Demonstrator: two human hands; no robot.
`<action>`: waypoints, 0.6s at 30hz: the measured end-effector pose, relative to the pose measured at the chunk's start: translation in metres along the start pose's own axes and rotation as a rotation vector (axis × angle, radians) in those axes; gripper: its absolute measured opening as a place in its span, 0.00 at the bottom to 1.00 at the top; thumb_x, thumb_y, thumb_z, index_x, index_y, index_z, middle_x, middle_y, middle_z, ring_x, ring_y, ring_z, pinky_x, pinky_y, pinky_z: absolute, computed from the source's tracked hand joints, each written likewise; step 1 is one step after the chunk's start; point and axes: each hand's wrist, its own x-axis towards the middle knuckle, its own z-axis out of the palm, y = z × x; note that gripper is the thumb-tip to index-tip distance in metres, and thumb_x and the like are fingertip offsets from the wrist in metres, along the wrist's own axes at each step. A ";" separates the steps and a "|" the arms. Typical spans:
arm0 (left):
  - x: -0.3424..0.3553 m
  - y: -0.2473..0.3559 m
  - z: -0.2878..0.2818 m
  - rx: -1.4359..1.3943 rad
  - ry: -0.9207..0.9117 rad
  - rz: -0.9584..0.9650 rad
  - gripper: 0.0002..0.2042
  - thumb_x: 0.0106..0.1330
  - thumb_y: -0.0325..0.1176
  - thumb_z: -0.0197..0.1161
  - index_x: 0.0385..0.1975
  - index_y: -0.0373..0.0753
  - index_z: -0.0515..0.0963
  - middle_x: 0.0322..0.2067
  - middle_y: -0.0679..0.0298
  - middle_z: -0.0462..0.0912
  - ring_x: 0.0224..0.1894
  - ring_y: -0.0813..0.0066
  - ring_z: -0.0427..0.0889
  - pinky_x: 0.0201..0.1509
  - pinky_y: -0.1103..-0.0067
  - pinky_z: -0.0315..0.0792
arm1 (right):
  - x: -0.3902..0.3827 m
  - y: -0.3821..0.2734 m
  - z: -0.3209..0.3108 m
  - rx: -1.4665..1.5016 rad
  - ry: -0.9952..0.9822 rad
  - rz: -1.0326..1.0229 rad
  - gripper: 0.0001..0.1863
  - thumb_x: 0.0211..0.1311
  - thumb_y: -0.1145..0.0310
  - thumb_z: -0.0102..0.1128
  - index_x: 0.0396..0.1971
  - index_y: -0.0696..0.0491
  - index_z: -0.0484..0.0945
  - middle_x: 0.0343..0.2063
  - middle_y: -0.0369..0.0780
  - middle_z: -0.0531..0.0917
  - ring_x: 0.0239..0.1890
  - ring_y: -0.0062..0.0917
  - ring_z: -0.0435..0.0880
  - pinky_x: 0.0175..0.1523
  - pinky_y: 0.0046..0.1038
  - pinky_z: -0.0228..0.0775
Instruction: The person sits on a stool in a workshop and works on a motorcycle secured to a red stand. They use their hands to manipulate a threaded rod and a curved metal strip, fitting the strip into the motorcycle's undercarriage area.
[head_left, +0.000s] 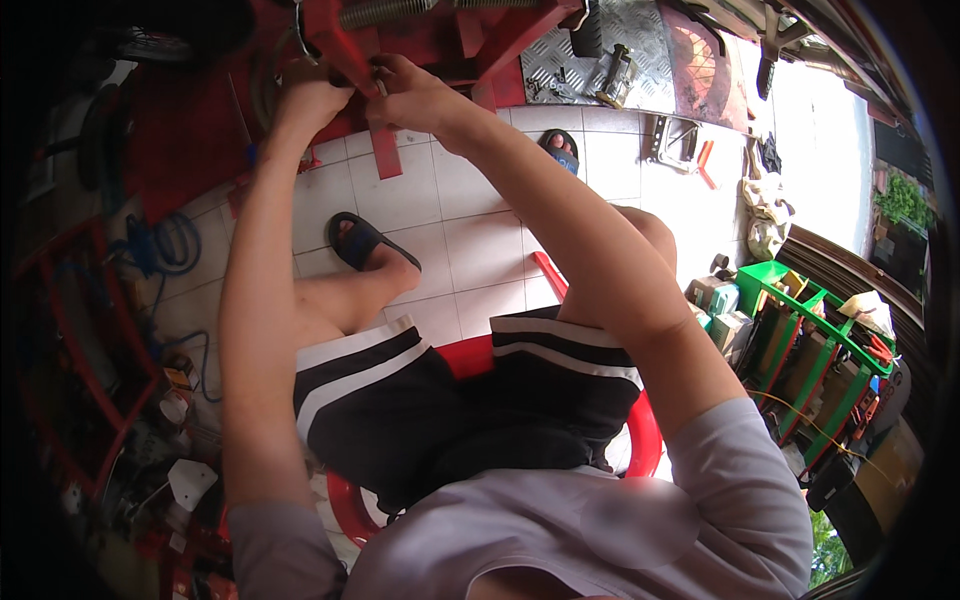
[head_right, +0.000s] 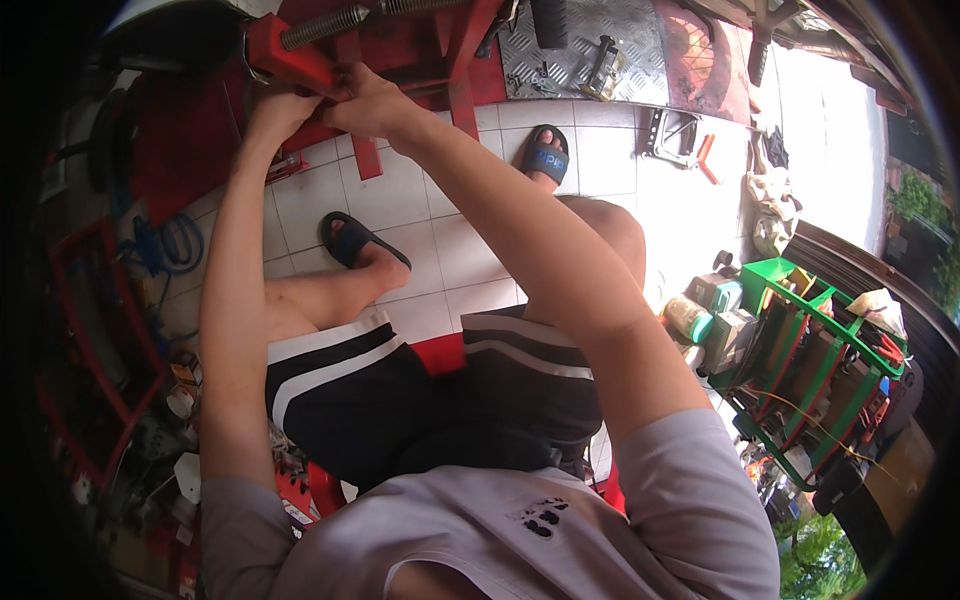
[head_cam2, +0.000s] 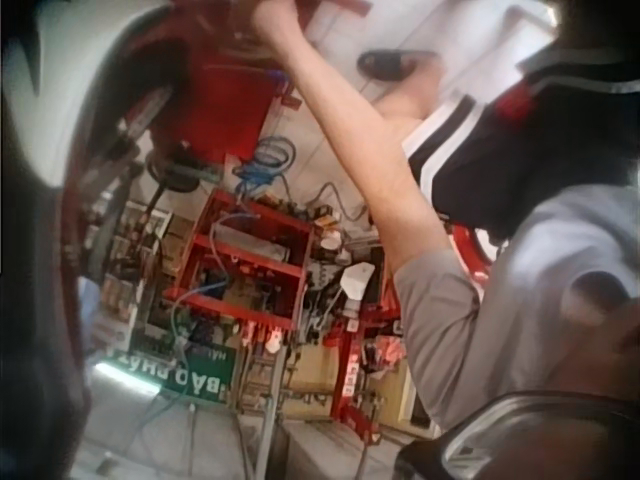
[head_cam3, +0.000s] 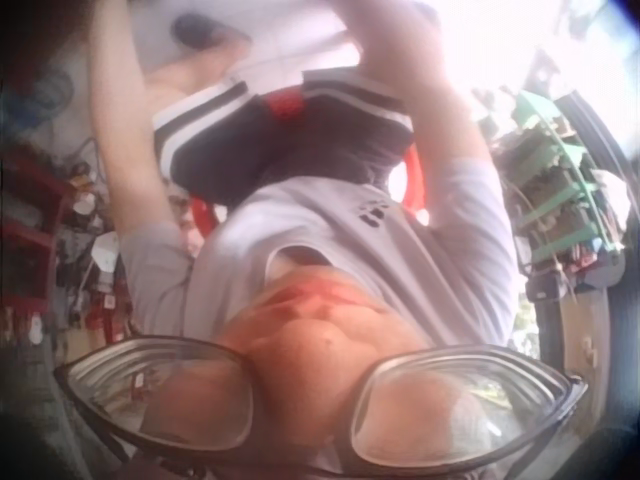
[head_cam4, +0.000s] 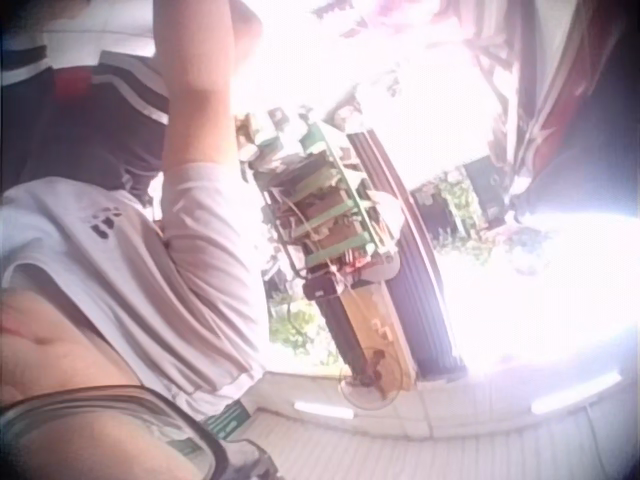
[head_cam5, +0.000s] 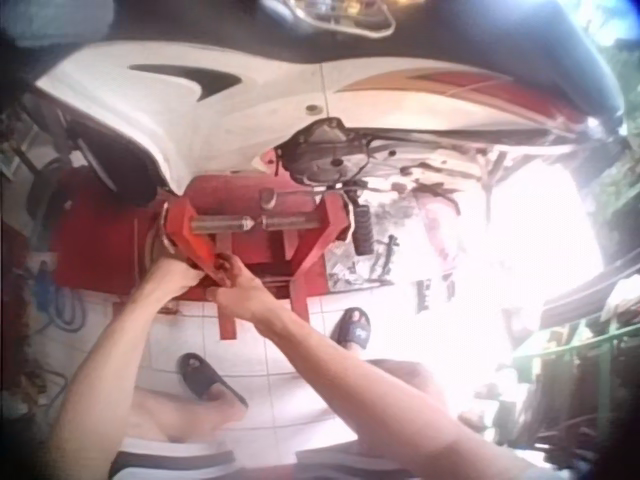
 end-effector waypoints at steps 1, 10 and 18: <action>-0.001 0.002 -0.002 0.033 0.005 0.015 0.11 0.52 0.35 0.67 0.33 0.38 0.83 0.28 0.52 0.84 0.34 0.55 0.85 0.38 0.66 0.78 | 0.002 0.004 0.001 -0.004 -0.004 -0.008 0.47 0.46 0.67 0.65 0.69 0.54 0.53 0.60 0.39 0.72 0.52 0.26 0.75 0.53 0.29 0.71; -0.002 0.015 -0.013 0.171 0.031 0.077 0.10 0.50 0.35 0.68 0.33 0.43 0.85 0.30 0.55 0.84 0.35 0.53 0.84 0.42 0.65 0.77 | 0.015 0.027 -0.001 -0.123 0.036 -0.098 0.44 0.48 0.68 0.66 0.67 0.51 0.57 0.54 0.37 0.77 0.48 0.24 0.77 0.52 0.28 0.71; 0.000 0.007 -0.009 0.176 -0.108 0.023 0.12 0.52 0.36 0.70 0.37 0.44 0.83 0.32 0.59 0.86 0.36 0.60 0.85 0.40 0.68 0.77 | 0.020 0.027 -0.007 0.011 0.006 -0.082 0.45 0.47 0.69 0.62 0.69 0.50 0.55 0.62 0.40 0.71 0.61 0.31 0.71 0.61 0.30 0.66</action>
